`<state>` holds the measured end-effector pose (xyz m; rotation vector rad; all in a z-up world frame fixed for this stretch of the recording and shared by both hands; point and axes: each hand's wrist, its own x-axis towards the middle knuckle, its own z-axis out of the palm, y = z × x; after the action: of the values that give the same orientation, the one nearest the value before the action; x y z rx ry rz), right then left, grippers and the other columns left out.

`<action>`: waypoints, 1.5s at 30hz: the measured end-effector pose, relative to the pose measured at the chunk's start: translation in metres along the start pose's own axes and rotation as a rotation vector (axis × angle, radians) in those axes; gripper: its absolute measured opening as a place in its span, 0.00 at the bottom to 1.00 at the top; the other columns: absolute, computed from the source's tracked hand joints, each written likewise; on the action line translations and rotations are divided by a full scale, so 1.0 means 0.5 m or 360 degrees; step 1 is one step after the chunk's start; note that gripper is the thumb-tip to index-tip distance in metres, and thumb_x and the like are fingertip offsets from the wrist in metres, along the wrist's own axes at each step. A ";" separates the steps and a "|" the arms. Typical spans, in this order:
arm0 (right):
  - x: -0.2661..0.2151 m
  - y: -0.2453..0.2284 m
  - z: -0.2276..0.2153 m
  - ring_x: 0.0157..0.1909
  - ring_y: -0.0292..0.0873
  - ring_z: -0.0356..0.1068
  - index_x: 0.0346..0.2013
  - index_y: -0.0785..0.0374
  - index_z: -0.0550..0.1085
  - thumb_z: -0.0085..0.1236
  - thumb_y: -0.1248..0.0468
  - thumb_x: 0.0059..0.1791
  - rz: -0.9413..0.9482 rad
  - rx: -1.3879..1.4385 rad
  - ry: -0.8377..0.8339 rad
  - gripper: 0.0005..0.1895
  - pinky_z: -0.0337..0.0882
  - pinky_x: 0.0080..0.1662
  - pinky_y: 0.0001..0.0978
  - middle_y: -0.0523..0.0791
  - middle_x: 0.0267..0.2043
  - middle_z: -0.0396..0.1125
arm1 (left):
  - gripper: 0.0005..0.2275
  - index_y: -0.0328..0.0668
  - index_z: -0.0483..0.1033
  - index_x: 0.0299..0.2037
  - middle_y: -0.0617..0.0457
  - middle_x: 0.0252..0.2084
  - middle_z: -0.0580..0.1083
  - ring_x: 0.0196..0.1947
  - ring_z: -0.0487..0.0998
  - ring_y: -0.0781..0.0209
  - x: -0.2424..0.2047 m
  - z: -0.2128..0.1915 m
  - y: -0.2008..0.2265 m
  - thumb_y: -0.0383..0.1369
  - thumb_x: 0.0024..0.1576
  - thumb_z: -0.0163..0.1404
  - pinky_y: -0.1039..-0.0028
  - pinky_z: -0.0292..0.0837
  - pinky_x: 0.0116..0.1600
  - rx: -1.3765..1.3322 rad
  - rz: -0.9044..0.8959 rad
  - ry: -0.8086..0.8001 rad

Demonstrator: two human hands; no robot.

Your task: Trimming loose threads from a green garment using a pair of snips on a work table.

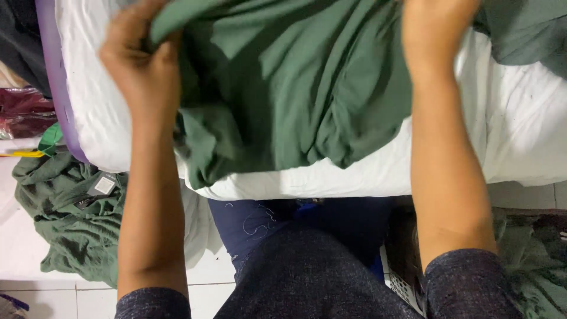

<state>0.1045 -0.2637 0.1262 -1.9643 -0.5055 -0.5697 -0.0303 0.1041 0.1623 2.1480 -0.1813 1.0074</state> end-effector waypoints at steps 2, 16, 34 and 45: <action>0.000 -0.028 -0.034 0.51 0.55 0.63 0.60 0.55 0.61 0.47 0.88 0.45 -0.0129 0.0401 0.0057 0.34 0.69 0.38 0.47 0.51 0.56 0.60 | 0.11 0.29 0.80 0.46 0.44 0.40 0.69 0.41 0.68 0.50 0.022 -0.032 0.079 0.14 0.55 0.57 0.63 0.61 0.44 0.0027 0.0080 0.0085; -0.414 -0.051 -0.062 0.33 0.40 0.67 0.47 0.65 0.60 0.55 0.88 0.43 0.0680 0.0073 0.0065 0.25 0.72 0.43 0.34 0.51 0.47 0.72 | 0.23 0.52 0.77 0.47 0.50 0.52 0.69 0.57 0.64 0.44 -0.385 -0.001 0.083 0.25 0.40 0.67 0.52 0.49 0.61 0.0717 -0.0257 -0.0745; -0.418 -0.024 -0.009 0.42 0.49 0.73 0.40 0.66 0.74 0.61 0.82 0.37 -0.0315 -0.0220 -0.0232 0.19 0.71 0.54 0.45 0.44 0.40 0.74 | 0.09 0.43 0.74 0.39 0.49 0.44 0.74 0.57 0.74 0.42 -0.423 0.054 0.101 0.28 0.55 0.63 0.48 0.47 0.68 0.0218 -0.0292 -0.0449; -0.427 -0.133 -0.025 0.52 0.50 0.59 0.56 0.72 0.66 0.72 0.67 0.46 0.0208 0.0023 -0.0253 0.29 0.65 0.60 0.44 0.49 0.47 0.57 | 0.12 0.50 0.82 0.49 0.53 0.41 0.71 0.48 0.71 0.48 -0.405 0.131 0.128 0.31 0.54 0.62 0.59 0.54 0.54 0.0345 -0.0265 -0.0287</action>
<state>-0.1072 -0.2690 0.0527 -2.0216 -0.4732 -0.3286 -0.1546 -0.0210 0.0274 2.4072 0.0228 0.7669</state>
